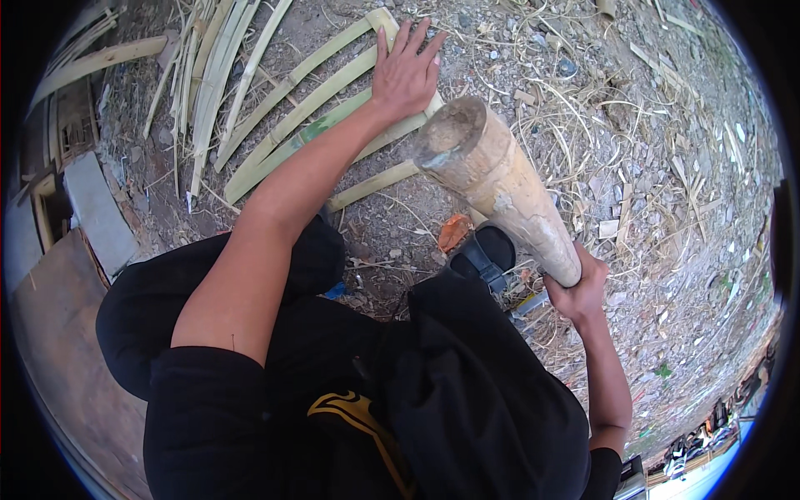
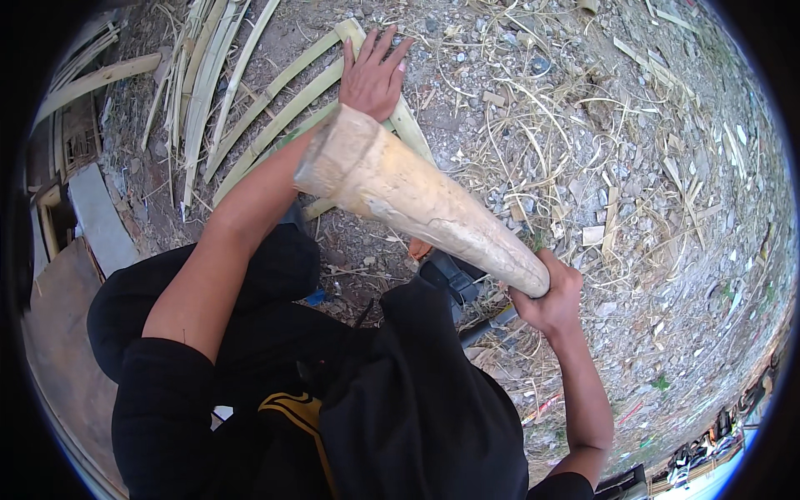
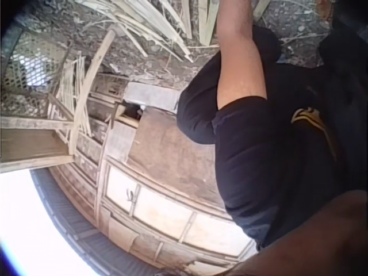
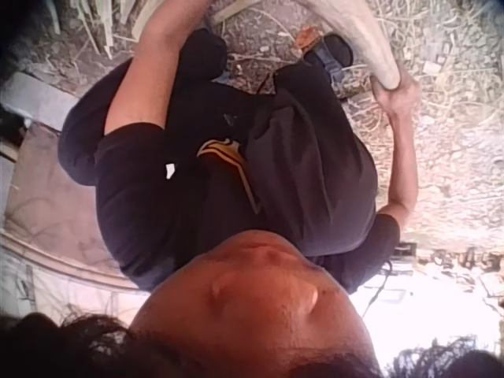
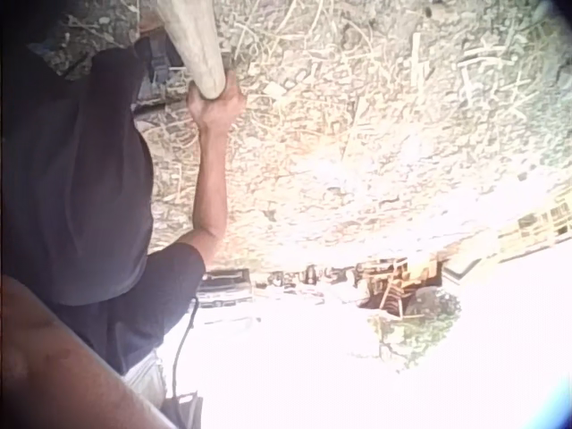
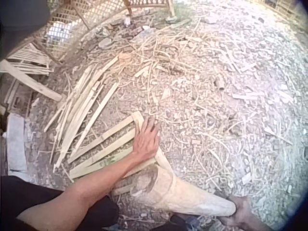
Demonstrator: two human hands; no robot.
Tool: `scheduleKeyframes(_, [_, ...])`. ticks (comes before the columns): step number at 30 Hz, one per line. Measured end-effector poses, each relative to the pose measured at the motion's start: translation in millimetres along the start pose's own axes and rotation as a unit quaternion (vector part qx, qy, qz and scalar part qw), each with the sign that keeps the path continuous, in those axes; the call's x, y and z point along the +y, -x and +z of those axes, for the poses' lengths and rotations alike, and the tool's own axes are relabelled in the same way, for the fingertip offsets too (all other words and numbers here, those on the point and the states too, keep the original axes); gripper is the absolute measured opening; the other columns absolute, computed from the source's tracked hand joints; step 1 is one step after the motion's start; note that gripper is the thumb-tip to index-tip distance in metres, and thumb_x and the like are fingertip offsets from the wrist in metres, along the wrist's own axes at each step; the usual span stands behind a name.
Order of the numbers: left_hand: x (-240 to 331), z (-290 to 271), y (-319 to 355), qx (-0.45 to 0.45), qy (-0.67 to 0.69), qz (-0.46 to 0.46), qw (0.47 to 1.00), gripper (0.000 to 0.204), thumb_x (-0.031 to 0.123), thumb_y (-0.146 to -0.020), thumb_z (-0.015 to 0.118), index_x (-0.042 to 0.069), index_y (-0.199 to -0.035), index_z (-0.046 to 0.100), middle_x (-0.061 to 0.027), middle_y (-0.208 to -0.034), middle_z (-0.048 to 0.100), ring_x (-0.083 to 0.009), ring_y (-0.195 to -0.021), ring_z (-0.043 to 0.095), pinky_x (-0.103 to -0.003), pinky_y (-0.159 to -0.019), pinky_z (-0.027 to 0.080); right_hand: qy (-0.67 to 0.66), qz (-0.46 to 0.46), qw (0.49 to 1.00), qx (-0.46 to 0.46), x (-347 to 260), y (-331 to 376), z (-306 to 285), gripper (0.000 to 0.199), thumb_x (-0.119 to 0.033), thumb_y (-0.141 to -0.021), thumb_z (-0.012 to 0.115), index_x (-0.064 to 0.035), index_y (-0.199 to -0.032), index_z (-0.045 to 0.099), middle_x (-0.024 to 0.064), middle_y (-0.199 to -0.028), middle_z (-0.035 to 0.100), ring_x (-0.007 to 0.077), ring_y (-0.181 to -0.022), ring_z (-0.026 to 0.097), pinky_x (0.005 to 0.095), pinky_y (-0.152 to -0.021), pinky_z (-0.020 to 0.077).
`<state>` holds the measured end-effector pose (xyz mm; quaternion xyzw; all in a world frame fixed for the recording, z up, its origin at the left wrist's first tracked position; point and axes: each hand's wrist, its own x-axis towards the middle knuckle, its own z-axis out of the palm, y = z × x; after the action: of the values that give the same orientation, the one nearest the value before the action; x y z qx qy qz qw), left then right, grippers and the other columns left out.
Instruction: The person hammers bamboo slats into a frame using a wooden log as a mallet. The person trims a bamboo slat using a machete.
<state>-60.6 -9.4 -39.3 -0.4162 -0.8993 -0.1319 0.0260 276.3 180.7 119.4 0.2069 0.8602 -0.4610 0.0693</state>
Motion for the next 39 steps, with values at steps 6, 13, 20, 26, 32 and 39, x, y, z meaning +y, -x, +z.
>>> scheduleKeyframes(6, [2.5, 0.1, 2.8, -0.021, -0.057, 0.019, 0.998, 0.054, 0.032, -0.095, 0.046, 0.023, -0.148, 0.042, -0.0107, -0.158, 0.030, -0.0356, -0.144, 0.027, -0.062, -0.117, 0.010, 0.123, 0.076, 0.989, -0.021, 0.2, -6.8, -7.6, 0.022, -0.012, -0.066, 0.070, -0.0019, -0.082, 0.060, 0.0176, -0.062, 0.061, 0.0371, -0.057, 0.065, 0.0401, -0.057, 0.0520])
scheduleKeyframes(13, [8.1, 4.0, -6.3, 0.011, 0.020, -0.004, 1.000, 0.049, 0.029, -0.097, 0.040, 0.023, -0.146, 0.045, -0.0108, -0.156, 0.034, -0.0344, -0.145, 0.028, -0.060, -0.119, 0.008, 0.002, 0.002, 1.000, 0.002, 15.8, 0.0, 3.1, 0.019, -0.010, -0.066, 0.070, -0.0016, -0.080, 0.061, 0.0175, -0.061, 0.061, 0.0344, -0.057, 0.066, 0.0376, -0.056, 0.0518])
scheduleKeyframes(20, [-5.2, 6.6, 5.3, 0.024, -0.043, 0.040, 0.998, 0.049, 0.023, -0.097, 0.043, 0.024, -0.146, 0.044, -0.0103, -0.155, 0.036, -0.0369, -0.143, 0.031, -0.063, -0.116, 0.014, 0.001, 0.004, 1.000, 0.017, -20.9, -6.4, -4.1, 0.026, -0.018, -0.065, 0.071, -0.0023, -0.081, 0.059, 0.0208, -0.066, 0.063, 0.0396, -0.063, 0.067, 0.0440, -0.059, 0.0521])
scheduleKeyframes(26, [3.0, 1.9, -0.2, 0.014, 0.010, 0.019, 1.000, 0.049, 0.025, -0.098, 0.041, 0.022, -0.147, 0.043, -0.0107, -0.154, 0.037, -0.0358, -0.143, 0.031, -0.063, -0.116, 0.012, 0.194, 0.098, 0.975, -0.055, 15.6, -4.1, 1.4, 0.025, -0.018, -0.066, 0.072, -0.0029, -0.082, 0.060, 0.0211, -0.066, 0.064, 0.0403, -0.064, 0.066, 0.0465, -0.061, 0.0540])
scheduleKeyframes(32, [-4.0, 2.6, 0.1, 0.014, -0.013, 0.023, 1.000, 0.049, 0.026, -0.099, 0.040, 0.022, -0.147, 0.042, -0.0108, -0.155, 0.036, -0.0360, -0.143, 0.031, -0.063, -0.116, 0.012, 0.009, -0.047, 0.999, -0.005, -16.8, -4.6, -9.4, 0.021, -0.015, -0.067, 0.070, -0.0021, -0.081, 0.061, 0.0222, -0.066, 0.063, 0.0424, -0.064, 0.065, 0.0465, -0.062, 0.0542])
scheduleKeyframes(39, [1.2, -0.6, -1.3, 0.011, -0.004, 0.021, 1.000, 0.048, 0.026, -0.099, 0.040, 0.021, -0.146, 0.043, -0.0093, -0.154, 0.038, -0.0353, -0.142, 0.032, -0.062, -0.117, 0.012, 0.079, 0.060, 0.993, -0.065, -8.3, -11.5, -1.5, 0.022, -0.016, -0.065, 0.069, -0.0020, -0.079, 0.061, 0.0210, -0.066, 0.064, 0.0418, -0.064, 0.065, 0.0444, -0.063, 0.0543])
